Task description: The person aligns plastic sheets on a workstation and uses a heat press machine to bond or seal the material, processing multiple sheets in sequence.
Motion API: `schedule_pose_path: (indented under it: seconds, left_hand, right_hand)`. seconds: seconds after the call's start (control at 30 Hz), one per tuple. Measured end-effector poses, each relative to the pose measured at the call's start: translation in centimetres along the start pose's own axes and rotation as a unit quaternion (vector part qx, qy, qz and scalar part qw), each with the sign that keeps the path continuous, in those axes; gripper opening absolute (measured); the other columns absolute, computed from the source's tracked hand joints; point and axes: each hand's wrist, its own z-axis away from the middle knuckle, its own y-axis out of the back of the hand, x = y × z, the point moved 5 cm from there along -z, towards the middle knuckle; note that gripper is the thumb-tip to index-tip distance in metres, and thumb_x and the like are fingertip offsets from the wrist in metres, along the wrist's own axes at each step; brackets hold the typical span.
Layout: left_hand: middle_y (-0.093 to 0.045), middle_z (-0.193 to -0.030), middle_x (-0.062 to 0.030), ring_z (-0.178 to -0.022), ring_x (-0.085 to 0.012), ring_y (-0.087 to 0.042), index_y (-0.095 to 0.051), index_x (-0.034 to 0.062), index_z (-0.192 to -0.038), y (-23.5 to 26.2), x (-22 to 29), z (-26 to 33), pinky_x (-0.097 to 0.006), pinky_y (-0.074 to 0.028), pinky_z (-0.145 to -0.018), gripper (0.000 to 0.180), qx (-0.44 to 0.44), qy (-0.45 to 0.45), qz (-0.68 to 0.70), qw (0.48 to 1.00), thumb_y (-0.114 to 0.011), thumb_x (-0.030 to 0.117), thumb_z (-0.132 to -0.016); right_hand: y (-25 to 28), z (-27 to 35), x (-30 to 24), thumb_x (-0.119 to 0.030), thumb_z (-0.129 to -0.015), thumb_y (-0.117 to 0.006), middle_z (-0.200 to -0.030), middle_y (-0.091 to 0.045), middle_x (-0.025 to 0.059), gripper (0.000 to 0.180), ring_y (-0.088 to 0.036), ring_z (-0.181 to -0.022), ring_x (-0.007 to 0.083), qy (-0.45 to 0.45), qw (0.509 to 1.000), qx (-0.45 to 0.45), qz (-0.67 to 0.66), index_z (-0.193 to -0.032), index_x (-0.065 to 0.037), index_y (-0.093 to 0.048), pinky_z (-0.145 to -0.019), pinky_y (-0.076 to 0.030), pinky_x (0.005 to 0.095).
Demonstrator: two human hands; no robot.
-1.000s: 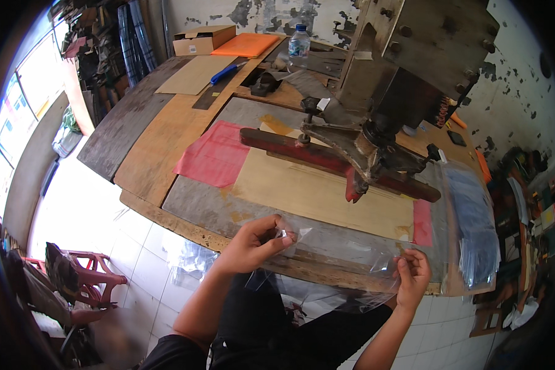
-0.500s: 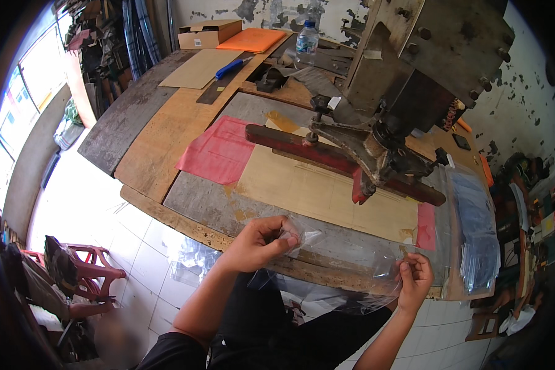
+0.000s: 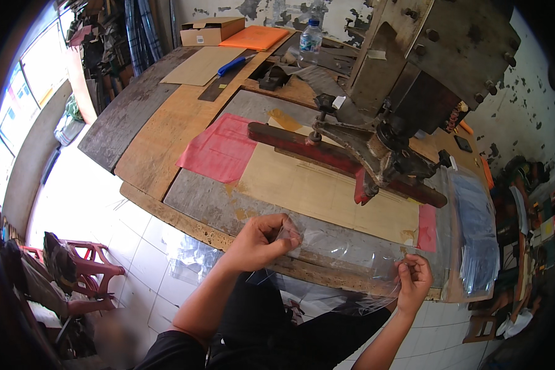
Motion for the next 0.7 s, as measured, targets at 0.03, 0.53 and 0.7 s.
schedule_pose_path:
  seconds: [0.03, 0.53, 0.7]
  left_hand:
    - [-0.065, -0.084, 0.0021, -0.079, -0.0046, -0.058, -0.066, 0.0007, -0.092, 0.0, -0.01, -0.02, -0.024, -0.045, -0.07, 0.008, 0.004, -0.005, 0.003, 1.0, -0.071, 0.007, -0.088]
    - [-0.057, -0.078, 0.0058, -0.07, -0.0013, -0.045, -0.069, 0.0015, -0.094, -0.27, -0.26, -0.15, -0.024, -0.036, -0.06, 0.016, 0.019, -0.032, -0.016, 0.999, -0.07, 0.016, -0.099]
    - [-0.063, -0.083, 0.003, -0.074, -0.0026, -0.051, -0.068, -0.0006, -0.098, -0.24, 0.12, -0.06, -0.023, -0.043, -0.067, 0.011, -0.004, -0.056, -0.02, 0.998, -0.066, 0.01, -0.097]
  right_hand:
    - [0.0, 0.0, -0.01, -0.017, -0.094, -0.08, -0.091, -0.073, 0.0083, 0.031, -0.064, -0.072, 0.0082, -0.001, 1.0, 0.002, 0.003, -0.114, 0.0, -0.065, -0.058, -0.049, 0.0215]
    - [-0.09, -0.02, 0.13, -0.015, -0.096, -0.077, -0.093, -0.071, 0.0038, 0.027, -0.065, -0.078, 0.0069, 0.002, 1.0, -0.014, 0.005, -0.116, -0.001, -0.064, -0.058, -0.045, 0.02]
    - [0.09, 0.02, 0.26, -0.013, -0.095, -0.078, -0.092, -0.072, 0.0068, 0.028, -0.067, -0.078, 0.0096, 0.002, 1.0, 0.0, -0.003, -0.115, 0.0, -0.065, -0.058, -0.049, 0.0218]
